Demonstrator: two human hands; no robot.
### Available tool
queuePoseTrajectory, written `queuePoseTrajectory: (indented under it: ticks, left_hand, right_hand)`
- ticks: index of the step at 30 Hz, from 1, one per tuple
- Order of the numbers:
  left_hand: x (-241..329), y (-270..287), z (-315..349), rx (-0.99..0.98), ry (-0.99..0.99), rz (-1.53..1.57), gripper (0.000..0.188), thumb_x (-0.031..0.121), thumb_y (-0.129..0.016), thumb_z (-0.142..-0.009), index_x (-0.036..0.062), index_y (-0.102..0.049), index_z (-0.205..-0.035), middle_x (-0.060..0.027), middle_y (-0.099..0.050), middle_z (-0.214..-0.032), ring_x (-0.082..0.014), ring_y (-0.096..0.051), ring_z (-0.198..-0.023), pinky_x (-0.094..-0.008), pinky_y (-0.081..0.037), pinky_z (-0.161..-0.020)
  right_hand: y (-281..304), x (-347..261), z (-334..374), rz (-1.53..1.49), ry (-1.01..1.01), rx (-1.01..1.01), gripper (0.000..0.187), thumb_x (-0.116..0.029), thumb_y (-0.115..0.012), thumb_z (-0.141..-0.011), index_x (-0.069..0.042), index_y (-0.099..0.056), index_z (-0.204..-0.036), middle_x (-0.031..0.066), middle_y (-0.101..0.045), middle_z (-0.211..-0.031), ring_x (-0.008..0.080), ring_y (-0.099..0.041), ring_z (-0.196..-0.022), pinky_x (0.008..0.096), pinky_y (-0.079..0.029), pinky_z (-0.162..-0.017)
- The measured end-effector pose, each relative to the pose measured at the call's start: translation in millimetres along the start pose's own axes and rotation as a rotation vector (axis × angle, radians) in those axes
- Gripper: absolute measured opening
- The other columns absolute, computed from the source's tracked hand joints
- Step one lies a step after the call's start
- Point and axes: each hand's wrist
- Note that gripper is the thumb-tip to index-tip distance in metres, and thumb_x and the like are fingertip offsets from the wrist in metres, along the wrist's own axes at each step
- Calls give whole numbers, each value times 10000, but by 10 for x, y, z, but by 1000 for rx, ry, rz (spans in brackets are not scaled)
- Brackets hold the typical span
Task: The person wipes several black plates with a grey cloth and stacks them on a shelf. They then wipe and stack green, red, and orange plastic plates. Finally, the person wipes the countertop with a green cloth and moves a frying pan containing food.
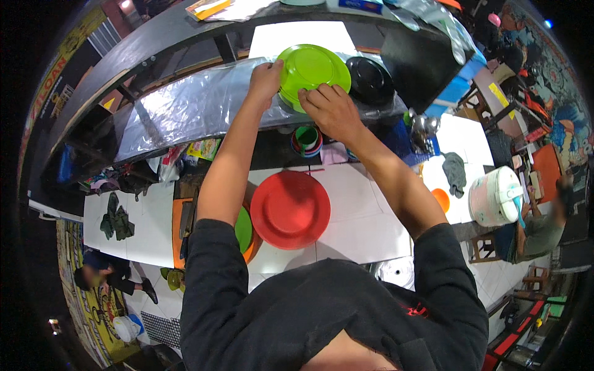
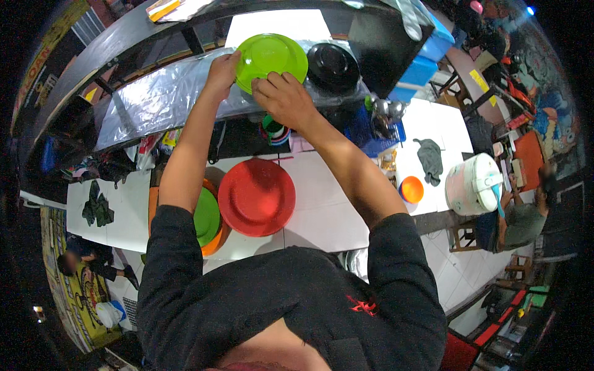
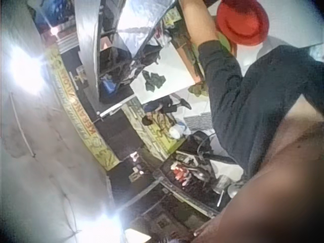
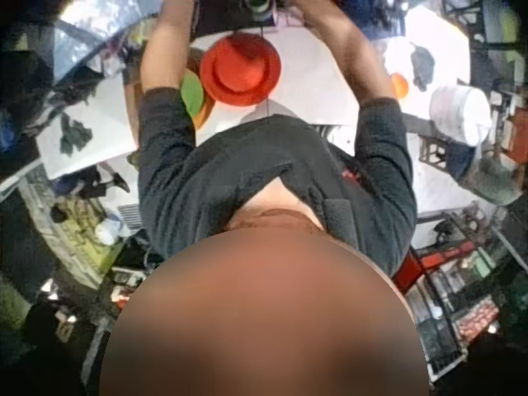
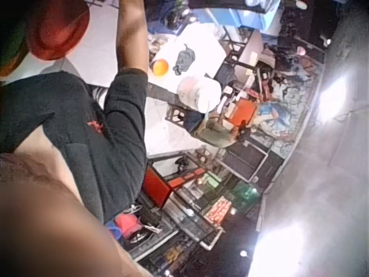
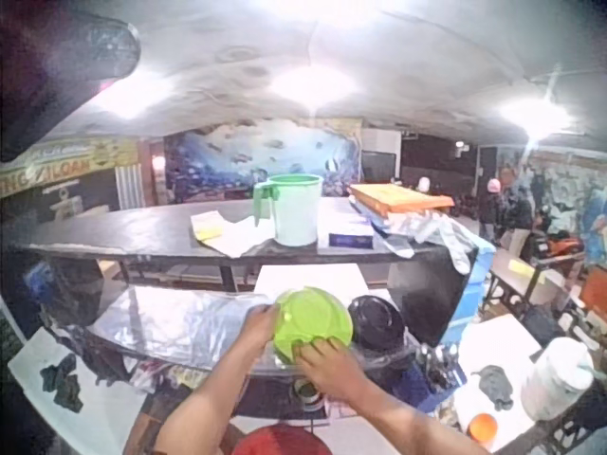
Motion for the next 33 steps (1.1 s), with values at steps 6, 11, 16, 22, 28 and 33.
queuePoseTrajectory:
  ticks: [6, 11, 16, 22, 28, 33]
  left_hand:
    - [-329, 44, -733, -135, -121, -490, 413, 357, -555, -902, -30, -699, -926, -247, -674, -879, -376, -659, -810, -442, -492, -722]
    - [-425, -20, -836, -120, -240, -704, 347, 337, -516, -880, 59, -720, -918, -213, -681, -887, -379, -666, -856, -449, -515, -775]
    - [-470, -37, -799, -34, -249, -636, 312, 321, -517, -854, 93, -722, -911, -198, -681, -871, -377, -663, -842, -449, -513, -763]
    - [-309, 197, -344, 32, -275, -609, 401, 352, -593, -905, 28, -683, -1124, -156, -719, -942, -250, -681, -860, -363, -511, -795]
    - [-416, 425, 2075, 303, -202, -106, 208, 149, -587, -956, 1, -658, -1085, -23, -637, -849, -101, -568, -759, -261, -477, -703]
    - [-1777, 77, 4203, 689, 198, -189, 525, 132, -677, -867, -14, -432, -1308, -146, -568, -1214, -270, -578, -1064, -380, -454, -957]
  right_hand:
    - [-508, 164, -3, -39, -97, -168, 307, -161, -604, -792, -79, -632, -1087, 28, -558, -924, 208, -552, -898, 351, -450, -722]
    - [-614, 207, -33, -161, -304, -227, 371, -351, -702, -757, -119, -656, -1043, 41, -556, -938, 243, -545, -950, 375, -455, -796]
    - [-680, 231, -9, -210, -356, -271, 409, -427, -716, -748, -125, -676, -1021, 59, -566, -974, 269, -539, -982, 405, -451, -832]
    - [-411, -26, 113, -267, -426, -48, 285, -279, -692, -834, -83, -682, -1041, 102, -614, -1005, 312, -565, -972, 427, -444, -867]
    - [-45, -1103, 1563, -468, -961, -93, 398, -242, -690, -840, 2, -589, -1139, 198, -607, -1060, 400, -561, -991, 454, -450, -892]
    - [-219, -1944, 2357, -995, -1511, -605, 680, -397, -771, -773, 58, -523, -1213, 250, -601, -1138, 415, -550, -1114, 444, -464, -939]
Point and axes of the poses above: each hand's wrist, its own z-axis away from the middle knuckle, its own y-axis out of the back of the hand, x = y × z
